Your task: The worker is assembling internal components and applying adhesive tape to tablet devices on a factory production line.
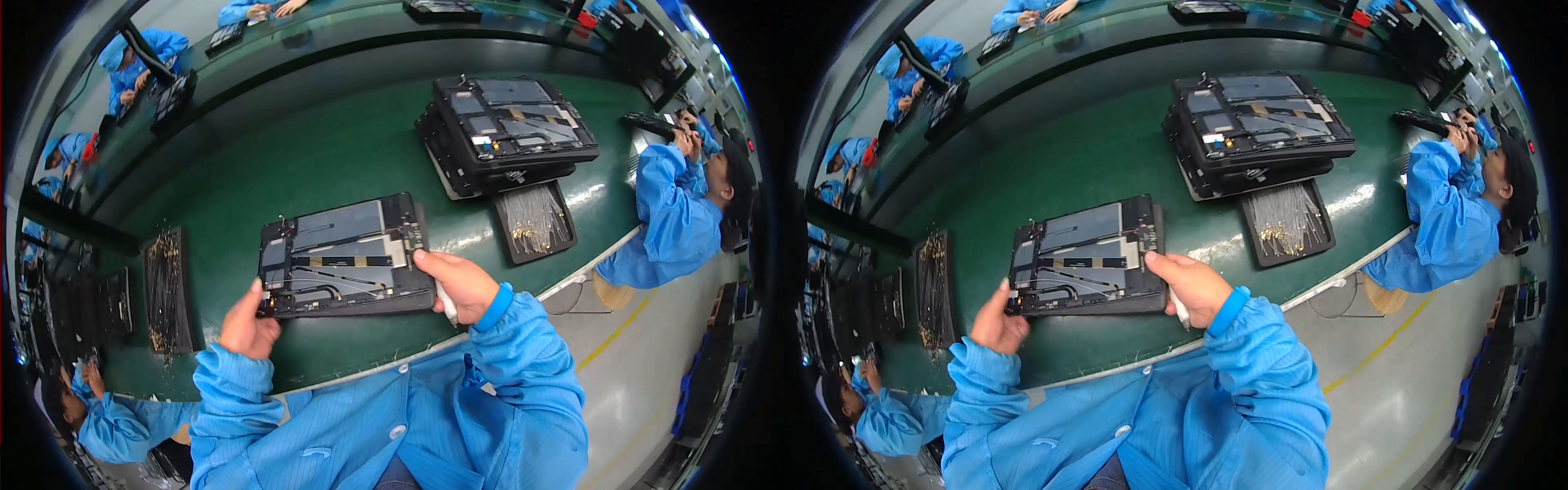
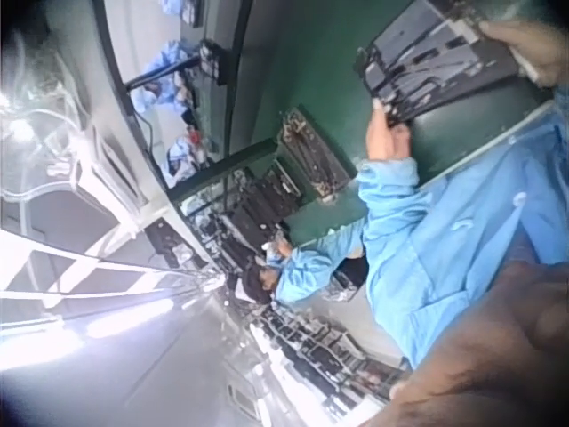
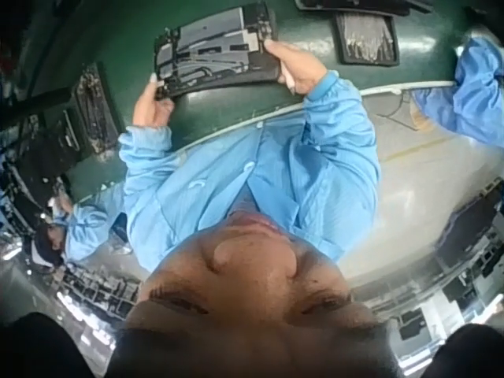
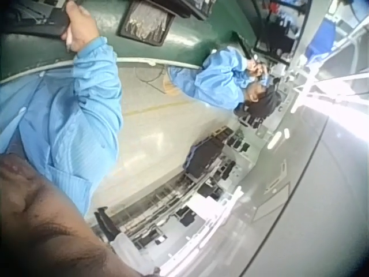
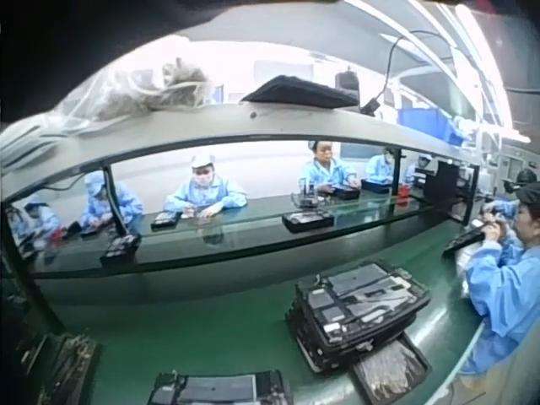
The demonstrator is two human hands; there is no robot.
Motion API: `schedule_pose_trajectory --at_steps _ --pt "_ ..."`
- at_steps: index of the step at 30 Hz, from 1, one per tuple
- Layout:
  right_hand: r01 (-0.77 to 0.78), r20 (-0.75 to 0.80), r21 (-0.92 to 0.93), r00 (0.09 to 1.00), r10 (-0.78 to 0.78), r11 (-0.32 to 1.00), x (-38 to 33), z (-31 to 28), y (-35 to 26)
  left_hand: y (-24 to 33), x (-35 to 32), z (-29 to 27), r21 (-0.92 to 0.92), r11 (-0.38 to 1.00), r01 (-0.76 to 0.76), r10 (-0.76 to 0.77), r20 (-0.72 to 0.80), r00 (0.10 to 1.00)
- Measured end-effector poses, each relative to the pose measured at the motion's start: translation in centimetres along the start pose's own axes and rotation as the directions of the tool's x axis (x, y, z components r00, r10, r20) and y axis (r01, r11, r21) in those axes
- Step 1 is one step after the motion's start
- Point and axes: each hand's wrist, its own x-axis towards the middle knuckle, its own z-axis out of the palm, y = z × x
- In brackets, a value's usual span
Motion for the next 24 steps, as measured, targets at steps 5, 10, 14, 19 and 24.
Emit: schedule_pose_trajectory --at_steps 5,10,14,19,24 --pt "0.095 -0.150 -0.095 0.983 -0.108 0.991 1.0 -0.7 -1.7 0.2 1.0 1.9 -0.218 0.952 0.215 -0.181 0.166 0.969" --pt "0.280 -0.222 -0.808 0.670 -0.709 0.518 -1.5 -3.3 3.6 3.8 6.4 1.9 -0.273 0.962 -0.013 0.028 0.052 0.998" --pt "0.213 -0.333 -0.759 0.685 -0.648 0.616 -4.4 -3.9 6.3 9.4 13.3 1.4 -0.347 0.825 -0.446 0.387 -0.227 0.894" --pt "0.327 -0.344 -0.779 0.491 -0.800 0.536 -3.8 -3.1 7.2 6.6 12.1 11.7 0.121 0.959 -0.257 0.258 0.006 0.966" --pt "0.363 -0.317 -0.794 0.437 -0.842 0.488 -3.5 -3.6 7.2 0.8 5.3 27.0 0.383 0.918 0.103 -0.288 0.465 0.837"
